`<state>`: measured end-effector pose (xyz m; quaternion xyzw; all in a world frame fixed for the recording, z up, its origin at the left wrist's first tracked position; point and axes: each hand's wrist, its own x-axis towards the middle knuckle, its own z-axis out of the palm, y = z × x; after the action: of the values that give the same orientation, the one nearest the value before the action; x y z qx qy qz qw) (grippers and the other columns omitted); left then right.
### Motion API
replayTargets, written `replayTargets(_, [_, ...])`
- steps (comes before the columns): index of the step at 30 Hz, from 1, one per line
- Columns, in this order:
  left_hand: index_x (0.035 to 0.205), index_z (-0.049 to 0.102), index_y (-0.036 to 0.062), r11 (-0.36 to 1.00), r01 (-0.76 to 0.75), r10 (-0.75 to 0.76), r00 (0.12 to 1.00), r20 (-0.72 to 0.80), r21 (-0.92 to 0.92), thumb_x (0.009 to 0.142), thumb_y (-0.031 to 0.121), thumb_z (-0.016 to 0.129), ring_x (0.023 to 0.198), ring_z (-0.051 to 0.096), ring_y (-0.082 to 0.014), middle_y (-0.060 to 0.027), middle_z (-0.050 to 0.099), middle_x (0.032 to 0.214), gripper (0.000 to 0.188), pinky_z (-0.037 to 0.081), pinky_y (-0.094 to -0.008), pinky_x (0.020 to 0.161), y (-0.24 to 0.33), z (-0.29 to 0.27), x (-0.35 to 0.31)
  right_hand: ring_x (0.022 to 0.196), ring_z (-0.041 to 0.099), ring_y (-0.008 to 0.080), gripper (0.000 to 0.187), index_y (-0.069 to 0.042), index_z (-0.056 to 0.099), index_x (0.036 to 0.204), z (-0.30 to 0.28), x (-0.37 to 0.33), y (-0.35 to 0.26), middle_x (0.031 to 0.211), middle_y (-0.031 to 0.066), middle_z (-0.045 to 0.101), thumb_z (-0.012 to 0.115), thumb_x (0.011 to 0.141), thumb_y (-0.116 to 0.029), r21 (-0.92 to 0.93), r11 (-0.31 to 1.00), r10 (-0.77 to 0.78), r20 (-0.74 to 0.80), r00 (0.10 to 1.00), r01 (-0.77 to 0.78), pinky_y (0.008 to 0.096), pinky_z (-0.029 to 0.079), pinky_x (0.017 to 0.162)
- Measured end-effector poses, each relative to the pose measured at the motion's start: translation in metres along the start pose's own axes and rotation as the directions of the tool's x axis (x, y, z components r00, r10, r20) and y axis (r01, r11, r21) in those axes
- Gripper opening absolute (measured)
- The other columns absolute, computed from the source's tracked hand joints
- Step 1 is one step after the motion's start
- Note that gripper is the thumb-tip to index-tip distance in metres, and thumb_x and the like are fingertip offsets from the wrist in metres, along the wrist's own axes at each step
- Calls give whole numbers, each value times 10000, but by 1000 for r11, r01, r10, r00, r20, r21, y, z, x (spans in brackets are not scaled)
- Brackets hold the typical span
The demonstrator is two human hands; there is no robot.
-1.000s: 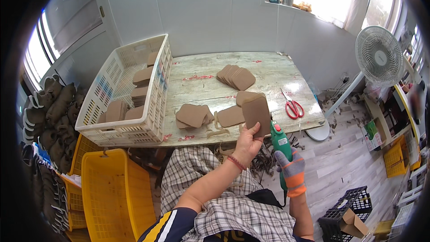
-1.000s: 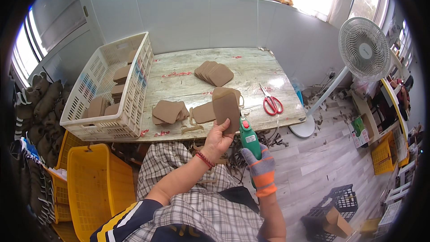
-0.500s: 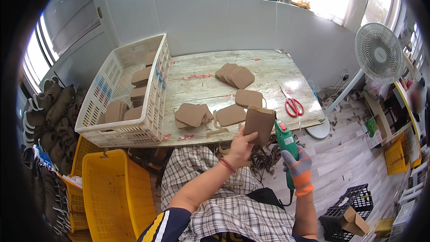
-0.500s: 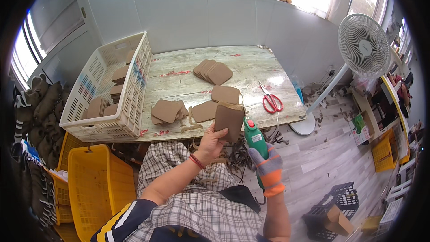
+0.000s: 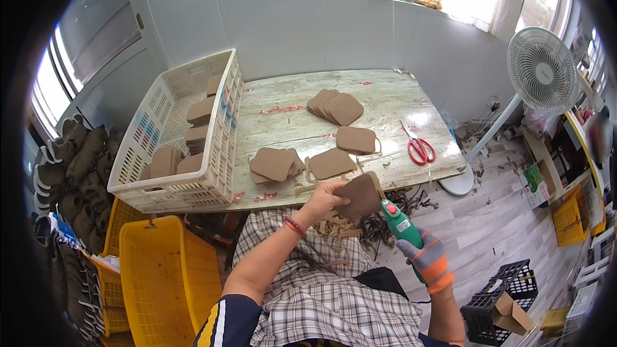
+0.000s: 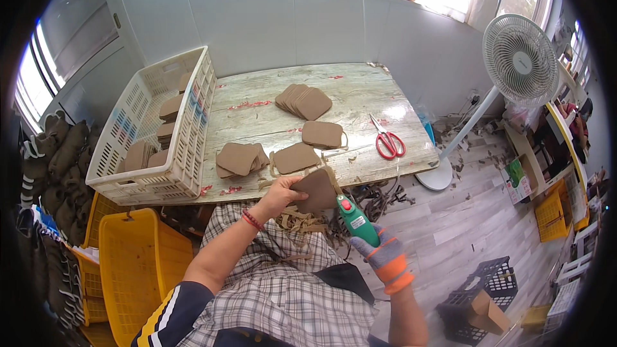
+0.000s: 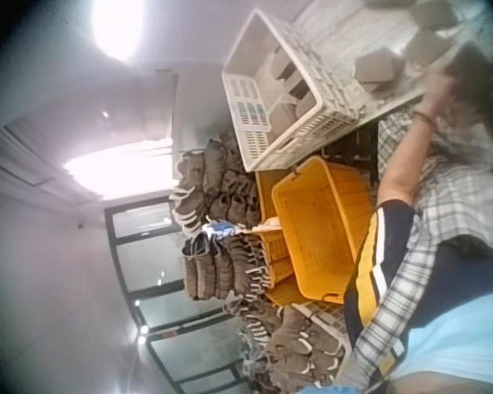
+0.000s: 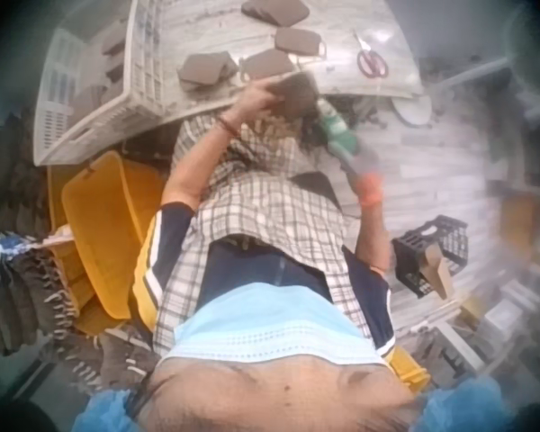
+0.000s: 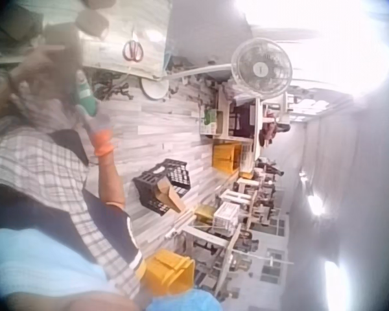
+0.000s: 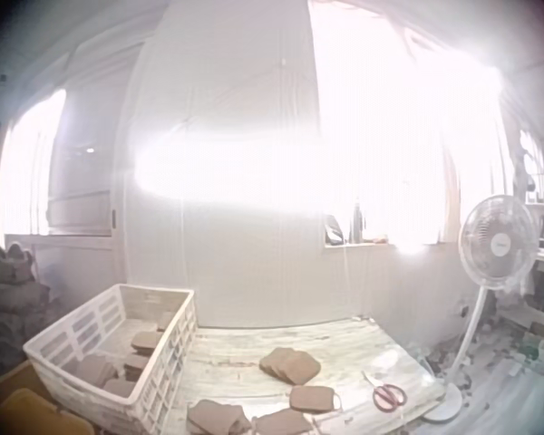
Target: The person uses a handheld rotary tool to smooth the edges of small brown cardboard pieces. They pick up each piece from a stack on the table, run the tool along the edges, and place the finished piece into a white plastic basket.
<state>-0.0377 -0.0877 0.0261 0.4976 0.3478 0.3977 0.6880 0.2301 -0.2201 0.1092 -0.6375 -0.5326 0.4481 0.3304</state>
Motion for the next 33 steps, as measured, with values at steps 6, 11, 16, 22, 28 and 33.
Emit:
replayTargets(6, [1147,600,-11,996,84,-84,996,-4,-34,779,-72,611,883,591,-82,-27,653,1016,374,481,-239,802,-11,12,-15,525,517,75,430,23,573,1074,14,2,0,699,22,607,740,780,-242,122,992,30,-30,999,-26,221,425,487])
replayTargets(11, [1146,595,0,996,89,-89,995,52,13,773,-66,623,896,589,-88,-32,646,1031,380,477,-239,809,-9,16,-21,529,525,81,410,22,568,1057,16,5,0,694,36,602,731,790,-244,225,973,47,5,999,-47,225,438,478])
replayTargets(16, [949,609,33,993,-91,98,991,-93,76,751,-65,660,825,587,-80,-11,646,913,226,486,-229,766,0,7,-19,519,534,90,370,16,567,1009,11,5,3,676,36,587,716,803,-253,257,964,55,68,996,-71,233,446,464])
replayTargets(22, [874,612,47,975,-53,17,986,-168,-214,745,-29,692,737,610,-94,-9,653,817,169,497,-226,663,13,-8,-18,506,531,90,333,-1,571,946,7,1,0,660,35,573,711,809,-270,314,943,60,151,987,-105,233,444,460])
replayTargets(28, [860,658,34,989,-3,-12,995,-101,-147,725,-28,697,727,609,-92,-18,668,817,154,488,-234,707,30,-20,-15,518,529,84,350,1,578,966,4,1,0,672,28,578,724,799,-270,270,952,80,244,966,-147,226,442,464])
replayTargets(33, [867,664,26,999,31,-33,998,-56,-40,709,-12,714,733,606,-87,-19,673,835,169,480,-222,710,33,-23,-14,534,516,67,421,18,587,1029,4,2,2,691,17,584,751,779,-278,246,954,95,295,951,-172,213,427,467])
